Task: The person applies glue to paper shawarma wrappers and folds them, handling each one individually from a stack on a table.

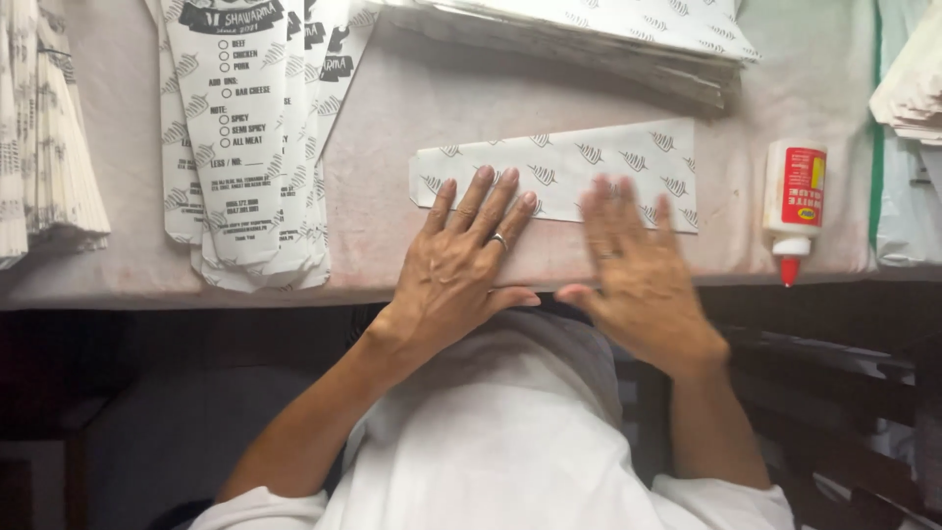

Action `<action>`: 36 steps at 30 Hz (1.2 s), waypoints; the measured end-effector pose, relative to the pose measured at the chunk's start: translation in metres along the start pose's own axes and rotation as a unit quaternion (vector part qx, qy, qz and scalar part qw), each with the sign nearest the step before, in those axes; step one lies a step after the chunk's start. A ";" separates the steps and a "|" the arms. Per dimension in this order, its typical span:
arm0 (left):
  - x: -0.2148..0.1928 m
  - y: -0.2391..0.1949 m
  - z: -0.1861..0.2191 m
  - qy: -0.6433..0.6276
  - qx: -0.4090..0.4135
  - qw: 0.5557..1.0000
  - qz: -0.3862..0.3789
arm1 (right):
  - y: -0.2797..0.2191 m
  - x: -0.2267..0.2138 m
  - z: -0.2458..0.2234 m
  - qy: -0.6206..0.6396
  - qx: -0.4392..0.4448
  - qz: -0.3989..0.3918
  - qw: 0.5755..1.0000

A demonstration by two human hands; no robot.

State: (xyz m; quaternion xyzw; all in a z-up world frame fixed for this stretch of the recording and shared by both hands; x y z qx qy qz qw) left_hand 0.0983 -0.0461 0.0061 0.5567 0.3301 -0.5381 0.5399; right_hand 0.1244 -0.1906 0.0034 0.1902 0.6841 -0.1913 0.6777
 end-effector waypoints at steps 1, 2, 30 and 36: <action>0.001 0.000 0.000 -0.003 -0.002 1.000 -0.003 | -0.015 -0.004 0.007 0.003 -0.001 -0.004 1.000; 0.001 0.000 0.001 0.004 -0.001 1.000 -0.005 | -0.031 -0.010 0.019 -0.008 0.035 0.004 0.999; -0.120 -0.059 -0.190 -0.183 -0.353 0.869 0.295 | 0.065 -0.061 0.113 -0.158 -0.063 0.294 0.941; -0.079 -0.061 -0.215 0.179 -0.442 0.863 0.164 | 0.009 -0.044 0.023 -0.028 -0.069 0.204 0.976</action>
Point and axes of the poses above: each hand's wrist, its own y-axis towards the middle knuckle, its own x-axis out of the palm, z = x × y, the point moved 9 cm from there along y, towards the middle knuckle, and after that the axes turned 12 degrees about -x, right-handed, at the moved point
